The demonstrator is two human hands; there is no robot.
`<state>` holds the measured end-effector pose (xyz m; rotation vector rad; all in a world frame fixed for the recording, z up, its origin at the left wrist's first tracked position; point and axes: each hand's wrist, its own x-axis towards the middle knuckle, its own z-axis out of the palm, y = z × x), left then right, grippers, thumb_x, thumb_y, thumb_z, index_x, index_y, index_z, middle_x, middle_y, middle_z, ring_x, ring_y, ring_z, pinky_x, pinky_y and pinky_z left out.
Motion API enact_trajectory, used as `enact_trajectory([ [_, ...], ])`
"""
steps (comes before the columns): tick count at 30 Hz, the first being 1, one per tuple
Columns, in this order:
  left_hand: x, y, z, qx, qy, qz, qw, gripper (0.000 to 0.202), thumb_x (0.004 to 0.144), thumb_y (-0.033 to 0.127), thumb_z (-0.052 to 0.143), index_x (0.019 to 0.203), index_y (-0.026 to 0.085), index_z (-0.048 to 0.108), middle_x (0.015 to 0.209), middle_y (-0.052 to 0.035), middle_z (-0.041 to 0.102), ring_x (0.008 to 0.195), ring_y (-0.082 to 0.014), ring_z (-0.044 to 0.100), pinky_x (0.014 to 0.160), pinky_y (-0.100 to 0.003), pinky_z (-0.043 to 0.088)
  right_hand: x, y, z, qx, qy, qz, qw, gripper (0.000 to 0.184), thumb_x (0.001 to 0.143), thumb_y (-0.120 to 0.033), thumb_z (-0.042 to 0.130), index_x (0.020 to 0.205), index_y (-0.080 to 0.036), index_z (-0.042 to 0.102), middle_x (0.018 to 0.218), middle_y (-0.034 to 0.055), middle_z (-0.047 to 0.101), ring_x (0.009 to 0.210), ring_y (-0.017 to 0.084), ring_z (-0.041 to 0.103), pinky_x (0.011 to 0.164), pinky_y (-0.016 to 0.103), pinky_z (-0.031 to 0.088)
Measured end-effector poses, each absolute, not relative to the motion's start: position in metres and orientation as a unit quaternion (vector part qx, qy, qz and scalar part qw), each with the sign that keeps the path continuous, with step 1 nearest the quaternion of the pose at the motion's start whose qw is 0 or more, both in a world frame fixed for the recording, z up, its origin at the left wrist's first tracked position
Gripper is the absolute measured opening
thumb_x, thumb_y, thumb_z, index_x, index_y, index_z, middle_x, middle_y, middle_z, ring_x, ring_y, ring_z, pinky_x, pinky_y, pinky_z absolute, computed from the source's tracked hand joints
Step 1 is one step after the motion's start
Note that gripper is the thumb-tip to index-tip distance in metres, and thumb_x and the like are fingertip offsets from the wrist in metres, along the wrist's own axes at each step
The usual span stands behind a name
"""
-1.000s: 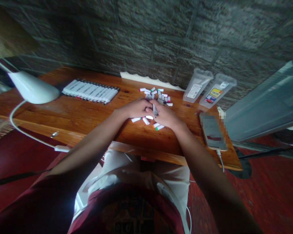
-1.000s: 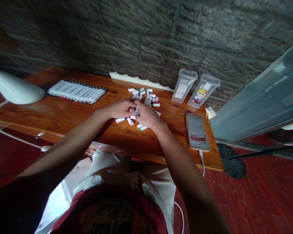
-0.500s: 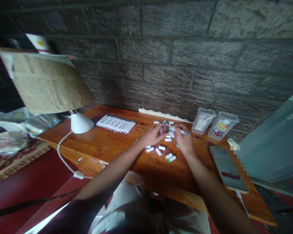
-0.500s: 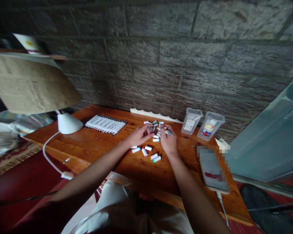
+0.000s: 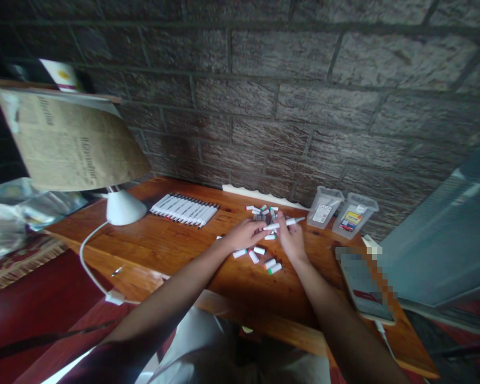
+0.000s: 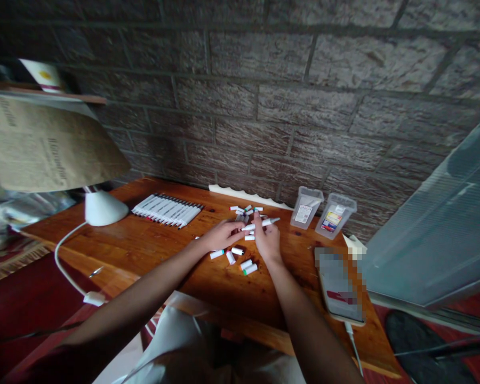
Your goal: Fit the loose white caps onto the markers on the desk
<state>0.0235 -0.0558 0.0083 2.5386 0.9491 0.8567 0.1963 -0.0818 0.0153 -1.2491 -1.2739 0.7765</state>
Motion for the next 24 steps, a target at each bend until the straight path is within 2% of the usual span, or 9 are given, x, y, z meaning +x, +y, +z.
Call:
enact_trajectory([
  [4, 0.024, -0.054, 0.006, 0.884, 0.327, 0.304, 0.136, 0.033, 0.095, 0.043, 0.049, 0.08, 0.016, 0.061, 0.071, -0.0009, 0.06, 0.065, -0.0104, 0.054, 0.062, -0.02, 0.036, 0.195, -0.082, 0.016, -0.538, -0.573, 0.276, 0.553, 0.053, 0.084, -0.063, 0.05, 0.073, -0.015, 0.068, 0.067, 0.0051, 0.068, 0.066, 0.018, 0.063, 0.062, 0.025, 0.043],
  [9, 0.026, -0.05, 0.008, 0.848, 0.347, 0.374, 0.147, 0.03, 0.091, 0.044, 0.058, 0.1, 0.016, 0.063, 0.089, -0.0041, 0.067, 0.081, -0.0139, 0.061, 0.076, -0.023, 0.045, 0.202, -0.079, 0.02, -0.561, -0.541, 0.217, 0.588, 0.056, 0.085, -0.064, 0.046, 0.071, -0.014, 0.067, 0.068, 0.0073, 0.07, 0.069, 0.019, 0.065, 0.067, 0.027, 0.044],
  [13, 0.025, -0.048, 0.012, 0.795, 0.406, 0.43, 0.137, 0.035, 0.094, 0.043, 0.053, 0.113, 0.015, 0.061, 0.093, -0.0058, 0.069, 0.082, -0.0149, 0.063, 0.076, -0.024, 0.046, 0.211, -0.075, 0.025, -0.568, -0.478, 0.191, 0.641, 0.06, 0.087, -0.067, 0.041, 0.073, -0.013, 0.066, 0.07, 0.0083, 0.07, 0.07, 0.019, 0.064, 0.068, 0.027, 0.045],
  [15, 0.024, -0.049, 0.014, 0.786, 0.417, 0.435, 0.134, 0.034, 0.098, 0.041, 0.044, 0.1, 0.015, 0.067, 0.086, -0.0048, 0.069, 0.077, -0.0138, 0.063, 0.073, -0.022, 0.045, 0.213, -0.074, 0.026, -0.568, -0.479, 0.197, 0.64, 0.061, 0.087, -0.067, 0.04, 0.078, -0.013, 0.067, 0.071, 0.0083, 0.07, 0.071, 0.019, 0.064, 0.069, 0.027, 0.045],
  [19, 0.024, -0.055, 0.018, 0.78, 0.432, 0.43, 0.142, 0.057, 0.1, 0.045, 0.037, 0.061, 0.014, 0.065, 0.055, -0.0012, 0.061, 0.057, -0.0101, 0.058, 0.063, -0.02, 0.041, 0.206, -0.078, 0.023, -0.549, -0.533, 0.224, 0.603, 0.059, 0.089, -0.065, 0.039, 0.092, -0.014, 0.067, 0.068, 0.0052, 0.067, 0.065, 0.017, 0.062, 0.064, 0.026, 0.046],
  [21, 0.024, -0.057, 0.019, 0.786, 0.428, 0.424, 0.142, 0.061, 0.099, 0.047, 0.039, 0.054, 0.014, 0.062, 0.049, -0.0007, 0.057, 0.052, -0.0091, 0.055, 0.059, -0.019, 0.037, 0.199, -0.084, 0.022, -0.519, -0.57, 0.223, 0.596, 0.052, 0.091, -0.061, 0.039, 0.1, -0.016, 0.065, 0.072, 0.0039, 0.067, 0.064, 0.015, 0.062, 0.064, 0.025, 0.047],
  [24, 0.024, -0.056, 0.016, 0.823, 0.395, 0.384, 0.136, 0.059, 0.098, 0.046, 0.042, 0.053, 0.013, 0.061, 0.047, 0.0004, 0.053, 0.048, -0.0077, 0.049, 0.054, -0.019, 0.032, 0.19, -0.094, 0.023, -0.477, -0.622, 0.231, 0.577, 0.043, 0.093, -0.055, 0.041, 0.111, -0.021, 0.061, 0.082, 0.0029, 0.07, 0.063, 0.013, 0.063, 0.065, 0.024, 0.05],
])
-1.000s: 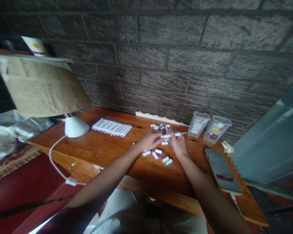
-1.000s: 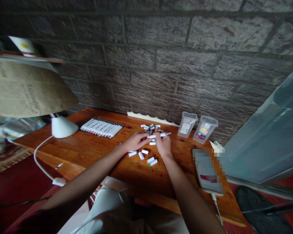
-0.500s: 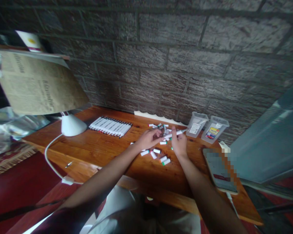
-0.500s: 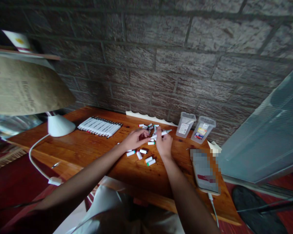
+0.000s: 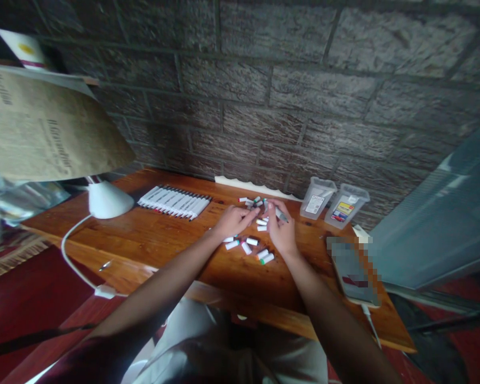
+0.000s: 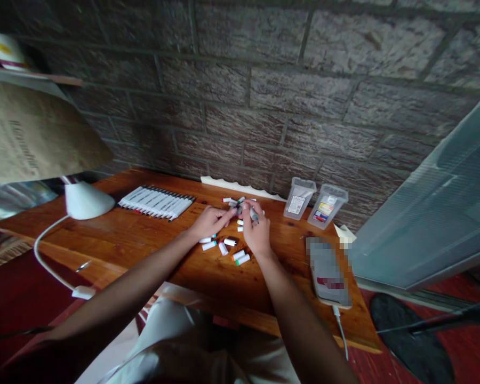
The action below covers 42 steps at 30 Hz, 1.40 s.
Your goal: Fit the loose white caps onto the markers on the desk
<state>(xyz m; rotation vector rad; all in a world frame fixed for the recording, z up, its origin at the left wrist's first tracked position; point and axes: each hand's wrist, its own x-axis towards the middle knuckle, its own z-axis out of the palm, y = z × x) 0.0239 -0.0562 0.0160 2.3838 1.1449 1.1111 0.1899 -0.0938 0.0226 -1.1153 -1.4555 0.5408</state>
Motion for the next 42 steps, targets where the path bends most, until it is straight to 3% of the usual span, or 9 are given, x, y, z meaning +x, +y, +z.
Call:
enact_trajectory([
  [2, 0.023, -0.054, 0.012, 0.848, 0.373, 0.354, 0.129, 0.054, 0.097, 0.043, 0.044, 0.056, 0.012, 0.061, 0.048, 0.0013, 0.051, 0.048, -0.0068, 0.046, 0.054, -0.019, 0.03, 0.187, -0.098, 0.024, -0.472, -0.64, 0.238, 0.558, 0.041, 0.094, -0.052, 0.041, 0.116, -0.022, 0.058, 0.082, 0.0023, 0.07, 0.063, 0.013, 0.064, 0.067, 0.025, 0.051],
  [9, 0.025, -0.051, 0.005, 0.88, 0.326, 0.31, 0.151, 0.04, 0.093, 0.037, 0.049, 0.061, 0.013, 0.054, 0.053, 0.004, 0.047, 0.051, -0.0056, 0.039, 0.054, -0.018, 0.027, 0.196, -0.093, 0.024, -0.524, -0.672, 0.157, 0.499, 0.033, 0.093, -0.047, 0.045, 0.111, -0.023, 0.061, 0.102, 0.0036, 0.071, 0.093, 0.018, 0.067, 0.087, 0.031, 0.05],
  [13, 0.024, -0.049, 0.003, 0.9, 0.3, 0.283, 0.141, 0.031, 0.088, 0.029, 0.054, 0.061, 0.013, 0.059, 0.054, 0.0035, 0.051, 0.051, -0.0057, 0.04, 0.054, -0.018, 0.028, 0.196, -0.091, 0.017, -0.531, -0.707, 0.199, 0.423, 0.029, 0.092, -0.045, 0.047, 0.105, -0.025, 0.063, 0.098, 0.0012, 0.072, 0.087, 0.017, 0.069, 0.083, 0.029, 0.052],
  [16, 0.021, -0.046, 0.001, 0.908, 0.294, 0.261, 0.146, 0.022, 0.085, 0.022, 0.056, 0.069, 0.014, 0.069, 0.058, 0.0021, 0.059, 0.052, -0.0062, 0.047, 0.055, -0.018, 0.029, 0.192, -0.093, 0.013, -0.516, -0.724, 0.247, 0.385, 0.029, 0.093, -0.044, 0.044, 0.105, -0.025, 0.062, 0.094, 0.0004, 0.073, 0.069, 0.014, 0.069, 0.071, 0.025, 0.053],
  [23, 0.021, -0.045, 0.002, 0.904, 0.304, 0.267, 0.135, 0.028, 0.087, 0.027, 0.055, 0.067, 0.014, 0.071, 0.053, 0.0007, 0.058, 0.05, -0.007, 0.047, 0.054, -0.019, 0.029, 0.192, -0.094, 0.013, -0.506, -0.718, 0.283, 0.385, 0.033, 0.093, -0.048, 0.043, 0.107, -0.025, 0.061, 0.098, 0.001, 0.072, 0.059, 0.012, 0.068, 0.052, 0.02, 0.048],
  [33, 0.022, -0.046, 0.003, 0.903, 0.305, 0.272, 0.133, 0.026, 0.084, 0.025, 0.056, 0.064, 0.015, 0.069, 0.053, 0.0009, 0.057, 0.05, -0.0076, 0.046, 0.053, -0.02, 0.029, 0.194, -0.094, 0.01, -0.488, -0.731, 0.253, 0.404, 0.032, 0.093, -0.047, 0.044, 0.104, -0.025, 0.064, 0.091, 0.0, 0.072, 0.065, 0.013, 0.067, 0.059, 0.022, 0.05],
  [42, 0.022, -0.044, 0.001, 0.911, 0.3, 0.233, 0.159, 0.024, 0.085, 0.025, 0.055, 0.07, 0.014, 0.07, 0.058, -0.0001, 0.062, 0.054, -0.0086, 0.052, 0.057, -0.018, 0.033, 0.195, -0.093, 0.011, -0.5, -0.753, 0.212, 0.372, 0.031, 0.093, -0.042, 0.044, 0.101, -0.023, 0.067, 0.089, 0.0009, 0.072, 0.072, 0.014, 0.066, 0.068, 0.023, 0.048],
])
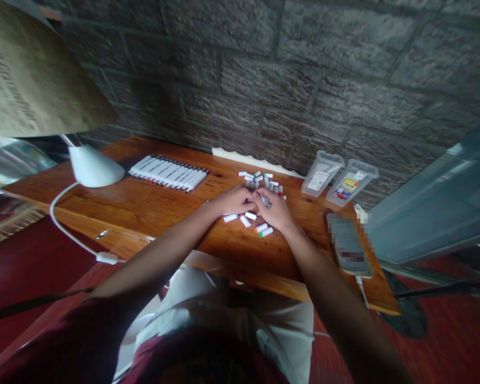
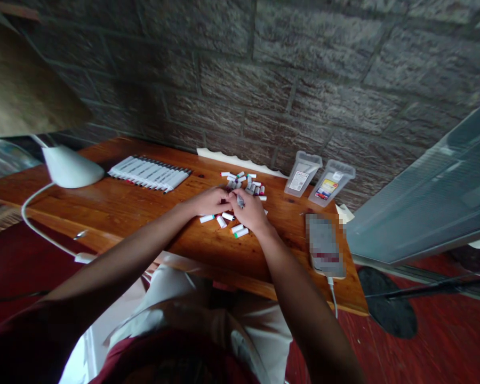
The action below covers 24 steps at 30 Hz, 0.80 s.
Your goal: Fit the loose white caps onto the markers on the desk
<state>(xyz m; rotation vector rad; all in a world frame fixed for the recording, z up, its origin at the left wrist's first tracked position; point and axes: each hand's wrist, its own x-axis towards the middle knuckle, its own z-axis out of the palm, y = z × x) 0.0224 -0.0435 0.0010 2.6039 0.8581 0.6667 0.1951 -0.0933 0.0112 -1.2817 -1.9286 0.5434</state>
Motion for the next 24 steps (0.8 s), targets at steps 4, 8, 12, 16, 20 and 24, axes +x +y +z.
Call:
enact_trajectory([
  [4, 0.023, -0.044, 0.0004, 0.911, 0.309, 0.208, 0.179, 0.023, 0.083, 0.025, 0.056, 0.07, 0.013, 0.07, 0.057, 0.0007, 0.061, 0.053, -0.008, 0.048, 0.055, -0.019, 0.031, 0.1966, -0.0928, 0.0113, -0.505, -0.76, 0.206, 0.353, 0.029, 0.093, -0.04, 0.045, 0.101, -0.023, 0.067, 0.089, 0.0009, 0.071, 0.076, 0.015, 0.065, 0.072, 0.024, 0.048],
  [8, 0.0228, -0.0453, 0.0026, 0.909, 0.307, 0.196, 0.2, 0.023, 0.084, 0.027, 0.056, 0.076, 0.013, 0.072, 0.063, 0.0011, 0.064, 0.055, -0.0081, 0.049, 0.057, -0.018, 0.033, 0.1981, -0.0919, 0.0123, -0.502, -0.77, 0.203, 0.337, 0.03, 0.094, -0.039, 0.045, 0.101, -0.022, 0.067, 0.093, 0.0012, 0.071, 0.082, 0.015, 0.065, 0.079, 0.024, 0.047],
  [12, 0.0209, -0.0456, 0.0036, 0.907, 0.302, 0.193, 0.222, 0.025, 0.085, 0.032, 0.058, 0.081, 0.013, 0.072, 0.068, 0.001, 0.066, 0.06, -0.0083, 0.053, 0.061, -0.017, 0.037, 0.1982, -0.0918, 0.0145, -0.497, -0.781, 0.194, 0.325, 0.03, 0.095, -0.038, 0.044, 0.104, -0.021, 0.067, 0.096, 0.0006, 0.071, 0.088, 0.015, 0.065, 0.084, 0.024, 0.046],
  [16, 0.0205, -0.0462, 0.0027, 0.906, 0.309, 0.191, 0.219, 0.023, 0.084, 0.03, 0.057, 0.08, 0.013, 0.072, 0.068, 0.0009, 0.067, 0.06, -0.0086, 0.054, 0.06, -0.016, 0.037, 0.1984, -0.0943, 0.0178, -0.497, -0.785, 0.196, 0.314, 0.028, 0.095, -0.034, 0.044, 0.104, -0.021, 0.067, 0.098, 0.0008, 0.071, 0.088, 0.014, 0.065, 0.085, 0.023, 0.046],
  [20, 0.0219, -0.0482, 0.0044, 0.903, 0.304, 0.203, 0.225, 0.022, 0.084, 0.029, 0.057, 0.077, 0.014, 0.072, 0.07, 0.0009, 0.068, 0.062, -0.0093, 0.056, 0.064, -0.016, 0.04, 0.1987, -0.096, 0.0185, -0.49, -0.789, 0.201, 0.312, 0.029, 0.095, -0.037, 0.044, 0.104, -0.021, 0.067, 0.095, 0.0013, 0.071, 0.083, 0.014, 0.065, 0.081, 0.023, 0.046],
  [24, 0.0227, -0.0495, 0.0063, 0.899, 0.293, 0.221, 0.24, 0.023, 0.084, 0.031, 0.059, 0.075, 0.014, 0.072, 0.07, 0.0005, 0.068, 0.063, -0.0098, 0.058, 0.067, -0.017, 0.042, 0.1983, -0.0941, 0.0159, -0.487, -0.791, 0.195, 0.316, 0.029, 0.094, -0.037, 0.045, 0.105, -0.021, 0.067, 0.098, 0.0017, 0.072, 0.089, 0.016, 0.065, 0.084, 0.025, 0.046],
])
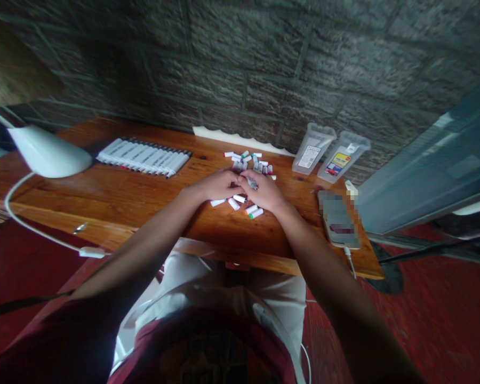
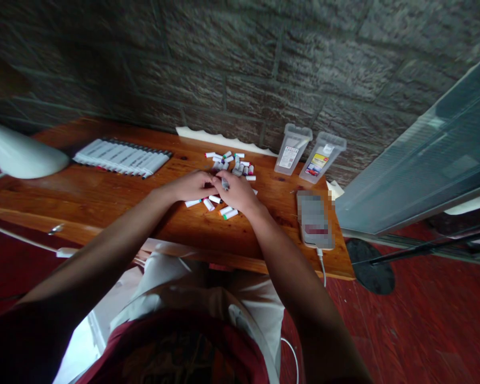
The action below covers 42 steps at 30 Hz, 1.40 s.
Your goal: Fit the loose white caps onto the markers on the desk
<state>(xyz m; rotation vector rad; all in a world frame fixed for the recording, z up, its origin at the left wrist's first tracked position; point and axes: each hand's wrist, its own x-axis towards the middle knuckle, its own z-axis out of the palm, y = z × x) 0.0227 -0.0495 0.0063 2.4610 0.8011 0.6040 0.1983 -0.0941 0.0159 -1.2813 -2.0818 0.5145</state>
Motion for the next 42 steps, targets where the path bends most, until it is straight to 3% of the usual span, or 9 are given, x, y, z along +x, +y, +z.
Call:
enact_trajectory([
  [10, 0.021, -0.048, 0.005, 0.904, 0.293, 0.21, 0.228, 0.023, 0.085, 0.03, 0.058, 0.078, 0.015, 0.074, 0.067, 0.0012, 0.068, 0.062, -0.0094, 0.057, 0.066, -0.016, 0.041, 0.198, -0.093, 0.016, -0.497, -0.788, 0.191, 0.31, 0.029, 0.094, -0.037, 0.046, 0.108, -0.023, 0.066, 0.104, 0.0014, 0.072, 0.095, 0.016, 0.065, 0.086, 0.026, 0.046],
  [25, 0.022, -0.05, 0.008, 0.906, 0.29, 0.208, 0.229, 0.021, 0.086, 0.028, 0.058, 0.078, 0.015, 0.073, 0.07, 0.0008, 0.069, 0.065, -0.0099, 0.058, 0.07, -0.016, 0.043, 0.198, -0.096, 0.021, -0.5, -0.785, 0.211, 0.299, 0.029, 0.094, -0.037, 0.046, 0.108, -0.021, 0.066, 0.09, 0.0014, 0.071, 0.078, 0.014, 0.064, 0.078, 0.024, 0.046],
  [33, 0.025, -0.058, 0.015, 0.921, 0.291, 0.182, 0.187, 0.024, 0.086, 0.022, 0.056, 0.068, 0.01, 0.067, 0.064, 0.0004, 0.063, 0.061, -0.0084, 0.051, 0.063, -0.017, 0.039, 0.197, -0.107, 0.029, -0.506, -0.819, 0.16, 0.217, 0.031, 0.094, -0.036, 0.047, 0.114, -0.017, 0.061, 0.1, 0.0052, 0.07, 0.093, 0.018, 0.065, 0.083, 0.027, 0.046],
  [38, 0.022, -0.06, 0.04, 0.924, 0.312, 0.18, 0.129, 0.017, 0.086, 0.015, 0.058, 0.077, 0.005, 0.068, 0.067, 0.0002, 0.059, 0.062, -0.0074, 0.045, 0.064, -0.02, 0.034, 0.195, -0.107, 0.055, -0.479, -0.846, 0.117, 0.204, 0.034, 0.096, -0.031, 0.045, 0.121, -0.012, 0.058, 0.112, 0.0089, 0.066, 0.102, 0.019, 0.062, 0.09, 0.029, 0.044],
  [42, 0.022, -0.064, 0.033, 0.925, 0.315, 0.149, 0.154, 0.014, 0.087, 0.016, 0.059, 0.08, 0.008, 0.069, 0.069, 0.0001, 0.06, 0.064, -0.0083, 0.048, 0.067, -0.02, 0.035, 0.196, -0.102, 0.043, -0.471, -0.845, 0.14, 0.21, 0.03, 0.092, -0.034, 0.052, 0.113, -0.015, 0.061, 0.105, 0.0069, 0.069, 0.099, 0.02, 0.063, 0.089, 0.029, 0.046],
])
